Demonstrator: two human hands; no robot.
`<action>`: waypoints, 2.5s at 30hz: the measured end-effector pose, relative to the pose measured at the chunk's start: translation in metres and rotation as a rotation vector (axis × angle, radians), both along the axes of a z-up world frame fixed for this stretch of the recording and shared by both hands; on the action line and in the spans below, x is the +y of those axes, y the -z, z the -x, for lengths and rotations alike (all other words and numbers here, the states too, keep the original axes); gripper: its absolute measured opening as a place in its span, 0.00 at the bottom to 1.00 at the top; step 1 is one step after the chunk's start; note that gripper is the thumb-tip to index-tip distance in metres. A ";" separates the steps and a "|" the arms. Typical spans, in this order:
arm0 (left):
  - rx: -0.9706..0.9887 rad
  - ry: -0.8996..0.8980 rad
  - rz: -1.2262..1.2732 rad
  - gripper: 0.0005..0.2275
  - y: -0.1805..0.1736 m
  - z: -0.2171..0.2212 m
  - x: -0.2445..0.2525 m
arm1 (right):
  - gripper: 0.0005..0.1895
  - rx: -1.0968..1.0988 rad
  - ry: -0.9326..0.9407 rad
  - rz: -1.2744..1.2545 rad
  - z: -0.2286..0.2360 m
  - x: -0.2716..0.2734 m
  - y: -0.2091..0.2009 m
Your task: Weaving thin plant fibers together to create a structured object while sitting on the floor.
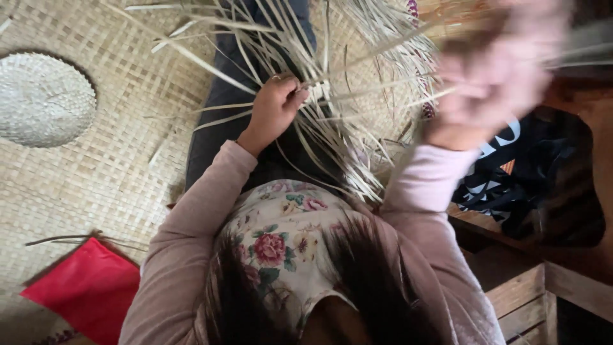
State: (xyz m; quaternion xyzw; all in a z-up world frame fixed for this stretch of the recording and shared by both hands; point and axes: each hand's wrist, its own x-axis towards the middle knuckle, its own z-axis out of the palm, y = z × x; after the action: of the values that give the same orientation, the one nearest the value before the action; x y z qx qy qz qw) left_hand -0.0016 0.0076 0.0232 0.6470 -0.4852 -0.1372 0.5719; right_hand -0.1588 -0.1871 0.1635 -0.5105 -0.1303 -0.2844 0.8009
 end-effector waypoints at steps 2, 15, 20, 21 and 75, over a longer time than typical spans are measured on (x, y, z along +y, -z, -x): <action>0.089 0.016 0.064 0.04 0.005 -0.002 -0.001 | 0.14 0.079 0.267 0.189 0.018 -0.014 -0.009; 0.077 0.027 -0.155 0.09 0.000 -0.026 -0.006 | 0.05 0.474 0.660 1.171 -0.035 0.088 0.090; 0.045 0.065 -0.194 0.15 0.020 -0.036 -0.008 | 0.08 0.458 0.663 1.063 -0.043 0.109 0.079; 0.057 0.087 -0.188 0.15 0.023 -0.037 -0.009 | 0.10 0.415 0.658 1.094 -0.044 0.111 0.081; -0.283 -0.243 -0.169 0.09 -0.037 -0.009 0.014 | 0.56 0.983 0.655 1.146 -0.021 0.108 0.189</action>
State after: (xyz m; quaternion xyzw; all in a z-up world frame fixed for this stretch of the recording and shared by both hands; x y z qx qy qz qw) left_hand 0.0076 0.0212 0.0602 0.7593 -0.4658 -0.0149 0.4542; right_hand -0.1379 -0.0789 -0.0253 -0.9187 0.2657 -0.1371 0.2582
